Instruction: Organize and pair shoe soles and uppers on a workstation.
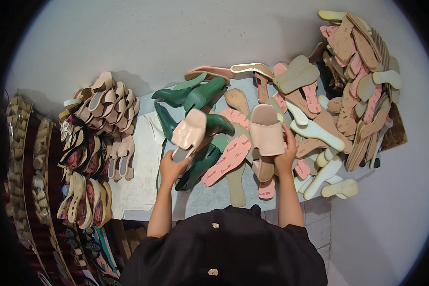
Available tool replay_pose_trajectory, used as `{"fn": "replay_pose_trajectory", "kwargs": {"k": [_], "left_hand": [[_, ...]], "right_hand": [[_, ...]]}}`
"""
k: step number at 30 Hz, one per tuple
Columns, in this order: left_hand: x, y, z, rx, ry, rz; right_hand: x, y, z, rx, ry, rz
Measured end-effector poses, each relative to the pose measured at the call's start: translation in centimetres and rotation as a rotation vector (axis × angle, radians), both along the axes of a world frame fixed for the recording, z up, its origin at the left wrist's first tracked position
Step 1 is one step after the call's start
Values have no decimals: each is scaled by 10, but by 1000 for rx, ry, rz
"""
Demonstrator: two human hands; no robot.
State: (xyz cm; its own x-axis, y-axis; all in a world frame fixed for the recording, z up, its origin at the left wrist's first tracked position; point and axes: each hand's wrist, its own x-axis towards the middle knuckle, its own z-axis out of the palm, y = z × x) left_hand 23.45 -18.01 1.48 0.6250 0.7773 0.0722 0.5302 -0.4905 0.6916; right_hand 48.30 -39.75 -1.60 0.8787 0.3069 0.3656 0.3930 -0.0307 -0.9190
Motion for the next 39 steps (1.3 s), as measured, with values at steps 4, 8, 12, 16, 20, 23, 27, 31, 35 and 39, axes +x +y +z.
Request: {"fn": "replay_pose_trajectory", "kwargs": {"k": [4, 8, 12, 16, 20, 23, 27, 31, 35, 39], "left_hand": [[-49, -6, -11, -12, 44, 81], [-72, -14, -20, -25, 88, 163], [-74, -25, -30, -39, 129, 232], [-83, -31, -40, -40, 169, 281], [-105, -30, -47, -36, 203, 332], [-125, -30, -53, -35, 222, 377], [-138, -26, -63, -54, 253, 446], [-139, -26, -75, -83, 288, 504], [-126, -30, -70, -44, 247, 433], [-114, -24, -53, 54, 131, 312]], "right_hand": [[-9, -21, -21, -42, 37, 70], [-15, -36, -40, -100, 84, 158], [-38, 14, -41, -160, 128, 235], [-121, 60, -47, -206, 173, 291], [-156, 76, -56, -286, 230, 358], [-151, 73, -49, -472, 122, 428], [-134, 53, -36, -872, -96, 569], [-97, 26, -25, -871, -194, 441], [-49, 9, -12, -871, -308, 255], [7, -1, 5, -864, -435, 88]]}}
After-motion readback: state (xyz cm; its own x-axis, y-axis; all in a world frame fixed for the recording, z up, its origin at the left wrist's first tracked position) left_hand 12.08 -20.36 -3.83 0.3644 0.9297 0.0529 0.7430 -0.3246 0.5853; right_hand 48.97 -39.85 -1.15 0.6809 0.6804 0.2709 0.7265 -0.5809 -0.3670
